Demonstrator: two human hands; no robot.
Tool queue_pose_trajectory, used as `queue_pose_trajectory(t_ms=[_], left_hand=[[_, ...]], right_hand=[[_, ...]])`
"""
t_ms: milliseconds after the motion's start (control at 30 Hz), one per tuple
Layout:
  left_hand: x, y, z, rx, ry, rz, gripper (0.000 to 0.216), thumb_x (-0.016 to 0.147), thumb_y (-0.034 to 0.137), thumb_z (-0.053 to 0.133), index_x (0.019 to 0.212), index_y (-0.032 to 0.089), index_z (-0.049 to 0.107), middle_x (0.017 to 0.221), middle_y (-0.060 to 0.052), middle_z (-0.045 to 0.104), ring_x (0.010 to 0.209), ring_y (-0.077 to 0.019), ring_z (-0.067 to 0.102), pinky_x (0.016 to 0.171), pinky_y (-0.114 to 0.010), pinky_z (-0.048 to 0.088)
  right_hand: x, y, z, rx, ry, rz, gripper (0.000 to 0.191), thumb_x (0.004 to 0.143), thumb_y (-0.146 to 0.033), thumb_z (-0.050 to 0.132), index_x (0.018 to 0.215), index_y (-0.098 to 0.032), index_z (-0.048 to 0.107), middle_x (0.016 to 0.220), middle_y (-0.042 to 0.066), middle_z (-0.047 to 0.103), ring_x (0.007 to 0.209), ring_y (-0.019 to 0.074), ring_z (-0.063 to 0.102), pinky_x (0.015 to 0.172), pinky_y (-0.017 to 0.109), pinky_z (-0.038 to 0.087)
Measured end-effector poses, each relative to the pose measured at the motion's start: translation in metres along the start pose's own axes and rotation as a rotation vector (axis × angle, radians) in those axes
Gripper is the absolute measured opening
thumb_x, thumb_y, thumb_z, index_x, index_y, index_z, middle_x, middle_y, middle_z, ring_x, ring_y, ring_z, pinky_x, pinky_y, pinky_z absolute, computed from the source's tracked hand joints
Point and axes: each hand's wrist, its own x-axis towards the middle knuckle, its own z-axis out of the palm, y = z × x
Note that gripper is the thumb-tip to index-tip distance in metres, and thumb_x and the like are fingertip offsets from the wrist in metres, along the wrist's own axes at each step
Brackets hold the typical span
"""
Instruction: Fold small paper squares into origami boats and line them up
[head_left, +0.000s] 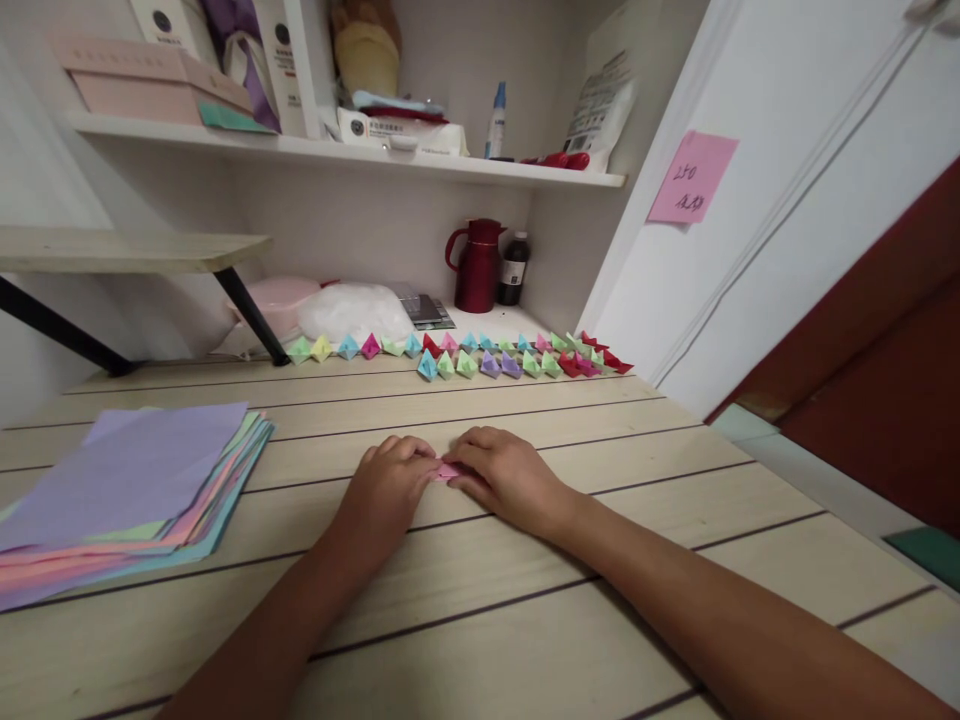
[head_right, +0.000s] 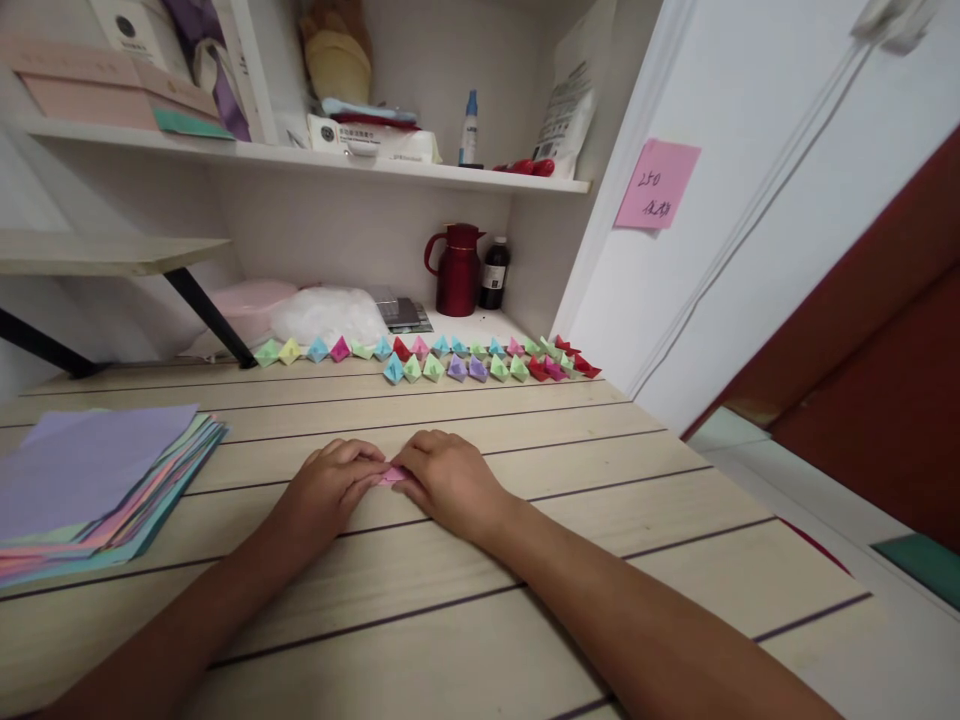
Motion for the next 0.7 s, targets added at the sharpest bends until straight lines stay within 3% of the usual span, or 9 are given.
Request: queue_pose_trajectory(t_ms=[233,367,500,700], left_hand=[[0.003,-0.006,0.000,-0.132,-0.005,-0.052,0.019,0.088,0.031,0.057,0.097,0.026,0.072,0.104,-0.003,0.068,0.099,-0.0212,0.058,0.088,-0.038,0.044],[0.000,-0.002,-0.003,-0.076,-0.011,-0.057,0.024,0.079,0.028,0.068,0.102,0.025,0.071,0.107,-0.004,0.068,0.101,-0.0229,0.058,0.088,-0.038,0.044],[-0.003,0.004,-0.005,-0.022,0.007,-0.039,0.024,0.085,0.017,0.057,0.101,0.027,0.071,0.105,-0.004,0.068,0.099,-0.0210,0.057,0.087,-0.036,0.043],[-0.002,0.007,-0.008,-0.014,0.017,-0.037,0.027,0.089,0.014,0.049,0.096,0.024,0.073,0.101,-0.005,0.069,0.094,-0.0198,0.058,0.085,-0.034,0.044]], right_hand=[[0.000,-0.008,0.007,-0.190,0.057,0.011,0.023,0.096,-0.026,0.047,0.093,-0.018,0.069,0.087,0.008,0.067,0.084,0.0194,0.059,0.076,0.031,0.041],[0.003,-0.005,0.007,-0.028,0.114,0.140,0.018,0.092,-0.021,0.052,0.094,-0.021,0.069,0.086,0.004,0.069,0.081,0.0173,0.061,0.072,0.027,0.042],[0.007,0.002,0.007,0.199,0.144,0.231,0.019,0.091,-0.017,0.052,0.091,-0.020,0.071,0.087,0.004,0.071,0.084,0.0171,0.064,0.076,0.027,0.045],[0.002,0.005,0.004,0.305,0.074,0.175,0.018,0.088,-0.028,0.061,0.101,-0.020,0.070,0.092,0.005,0.069,0.084,0.0160,0.064,0.076,0.026,0.047]])
